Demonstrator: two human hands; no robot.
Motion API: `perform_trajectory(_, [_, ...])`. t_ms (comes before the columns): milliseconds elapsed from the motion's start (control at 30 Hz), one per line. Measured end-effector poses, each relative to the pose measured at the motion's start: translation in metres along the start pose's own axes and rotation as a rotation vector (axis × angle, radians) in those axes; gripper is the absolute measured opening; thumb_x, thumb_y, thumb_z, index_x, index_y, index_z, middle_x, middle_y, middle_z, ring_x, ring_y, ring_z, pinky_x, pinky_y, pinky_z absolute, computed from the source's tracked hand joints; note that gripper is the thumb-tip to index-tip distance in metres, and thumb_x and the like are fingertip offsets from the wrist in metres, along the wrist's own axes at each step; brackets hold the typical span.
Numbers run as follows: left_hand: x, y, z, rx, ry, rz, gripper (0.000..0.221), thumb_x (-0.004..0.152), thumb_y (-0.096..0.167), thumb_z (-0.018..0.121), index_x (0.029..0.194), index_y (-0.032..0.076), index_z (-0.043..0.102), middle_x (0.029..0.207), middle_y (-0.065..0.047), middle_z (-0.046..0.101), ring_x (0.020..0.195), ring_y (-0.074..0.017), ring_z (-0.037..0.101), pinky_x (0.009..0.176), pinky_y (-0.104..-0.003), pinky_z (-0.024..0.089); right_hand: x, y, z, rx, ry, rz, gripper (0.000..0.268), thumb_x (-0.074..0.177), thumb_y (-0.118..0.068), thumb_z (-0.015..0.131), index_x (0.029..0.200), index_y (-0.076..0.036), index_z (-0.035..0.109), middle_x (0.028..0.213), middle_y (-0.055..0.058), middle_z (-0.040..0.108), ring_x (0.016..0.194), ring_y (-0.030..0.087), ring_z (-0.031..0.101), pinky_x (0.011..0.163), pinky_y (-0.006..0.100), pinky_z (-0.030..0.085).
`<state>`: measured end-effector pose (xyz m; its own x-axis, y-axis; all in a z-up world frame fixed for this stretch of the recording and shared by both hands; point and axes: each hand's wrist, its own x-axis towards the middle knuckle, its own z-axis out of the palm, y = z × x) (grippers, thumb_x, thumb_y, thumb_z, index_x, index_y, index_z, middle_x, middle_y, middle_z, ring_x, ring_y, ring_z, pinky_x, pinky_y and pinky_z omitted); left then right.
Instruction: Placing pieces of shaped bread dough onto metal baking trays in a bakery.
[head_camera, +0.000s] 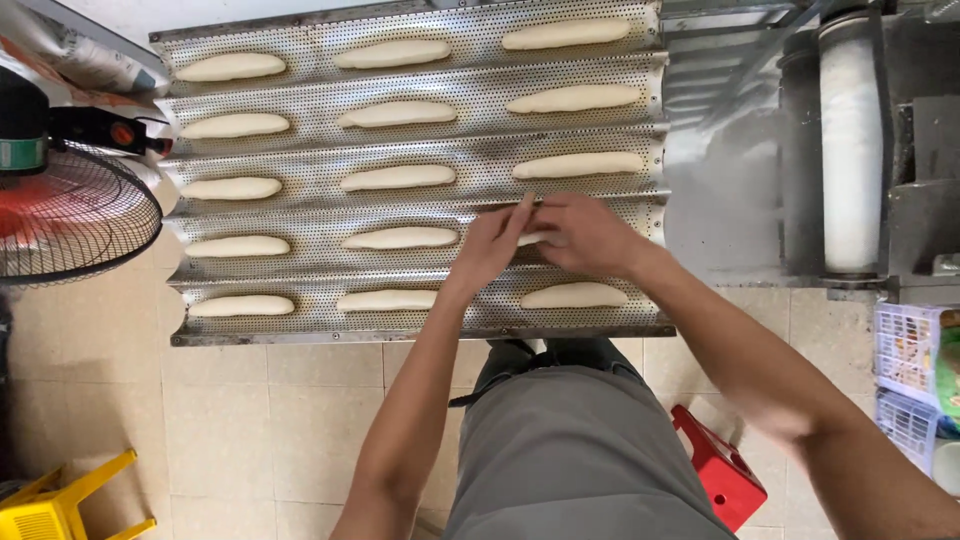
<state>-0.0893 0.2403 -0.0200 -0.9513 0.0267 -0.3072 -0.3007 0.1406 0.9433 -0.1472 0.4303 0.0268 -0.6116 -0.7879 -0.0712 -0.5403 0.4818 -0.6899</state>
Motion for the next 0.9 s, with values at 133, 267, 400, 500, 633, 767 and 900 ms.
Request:
perform_trajectory(133, [0.010, -0.006, 0.013, -0.031, -0.109, -0.103, 0.042, 0.102, 0.041, 0.063, 0.114, 0.003, 0.077, 0.099, -0.011, 0.081, 0.085, -0.0158, 0.078, 0.078, -0.028, 0.063, -0.033, 0.019, -0.009, -0.037, 0.209, -0.077, 0.038, 0.080, -0.020, 0.080, 0.115, -0.009, 0.074, 0.116, 0.013, 0.071, 0.108, 0.035, 0.067, 0.092, 0.044, 0.055])
perform_trajectory(267, [0.002, 0.013, 0.016, 0.258, -0.029, 0.092, 0.041, 0.086, 0.033, 0.081, 0.112, 0.002, 0.079, 0.091, -0.012, 0.081, 0.077, -0.0165, 0.076, 0.071, -0.030, 0.060, -0.047, 0.041, 0.002, -0.073, 0.143, 0.091, 0.045, 0.082, -0.019, 0.081, 0.125, -0.010, 0.072, 0.117, 0.012, 0.072, 0.104, 0.033, 0.069, 0.090, 0.043, 0.057])
perform_trajectory(400, [-0.006, 0.033, 0.009, 0.169, 0.011, 0.192, 0.038, 0.085, 0.028, 0.083, 0.114, 0.003, 0.080, 0.092, -0.011, 0.081, 0.078, -0.0144, 0.075, 0.071, -0.028, 0.060, -0.057, 0.039, -0.013, 0.260, 0.179, 0.192, 0.045, 0.086, -0.019, 0.080, 0.130, -0.013, 0.072, 0.123, 0.010, 0.070, 0.103, 0.023, 0.071, 0.089, 0.036, 0.059])
perform_trajectory(500, [-0.003, 0.041, 0.014, -0.097, -0.043, 0.148, 0.038, 0.086, 0.025, 0.083, 0.117, 0.004, 0.076, 0.098, -0.007, 0.080, 0.086, -0.0125, 0.076, 0.076, -0.027, 0.063, -0.068, 0.055, -0.010, 0.804, 0.199, 0.308, 0.049, 0.086, -0.020, 0.077, 0.134, -0.014, 0.067, 0.121, 0.004, 0.075, 0.107, 0.014, 0.073, 0.094, 0.027, 0.062])
perform_trajectory(633, [0.001, 0.034, 0.016, -0.097, -0.076, 0.046, 0.037, 0.087, 0.025, 0.082, 0.118, 0.006, 0.076, 0.096, -0.005, 0.080, 0.085, -0.0113, 0.076, 0.076, -0.026, 0.063, -0.072, 0.055, -0.009, 0.662, 0.276, 0.423, 0.039, 0.092, -0.021, 0.079, 0.128, -0.008, 0.073, 0.108, 0.007, 0.079, 0.094, 0.014, 0.076, 0.079, 0.024, 0.061])
perform_trajectory(767, [0.005, 0.007, 0.010, -0.033, -0.058, -0.023, 0.034, 0.088, 0.026, 0.081, 0.114, 0.004, 0.080, 0.090, -0.007, 0.080, 0.080, -0.0124, 0.075, 0.072, -0.025, 0.061, -0.083, 0.066, -0.010, 0.539, 0.294, 0.477, 0.033, 0.092, -0.022, 0.078, 0.123, -0.010, 0.076, 0.099, 0.004, 0.079, 0.085, 0.010, 0.073, 0.068, 0.024, 0.057])
perform_trajectory(900, [0.011, -0.018, 0.002, -0.013, -0.068, 0.008, 0.032, 0.091, 0.027, 0.079, 0.114, 0.004, 0.079, 0.090, -0.004, 0.080, 0.078, -0.0099, 0.072, 0.070, -0.024, 0.059, -0.091, 0.064, -0.014, 0.291, 0.278, 0.467, 0.029, 0.092, -0.022, 0.079, 0.120, -0.014, 0.078, 0.095, 0.004, 0.079, 0.076, 0.013, 0.069, 0.064, 0.027, 0.057])
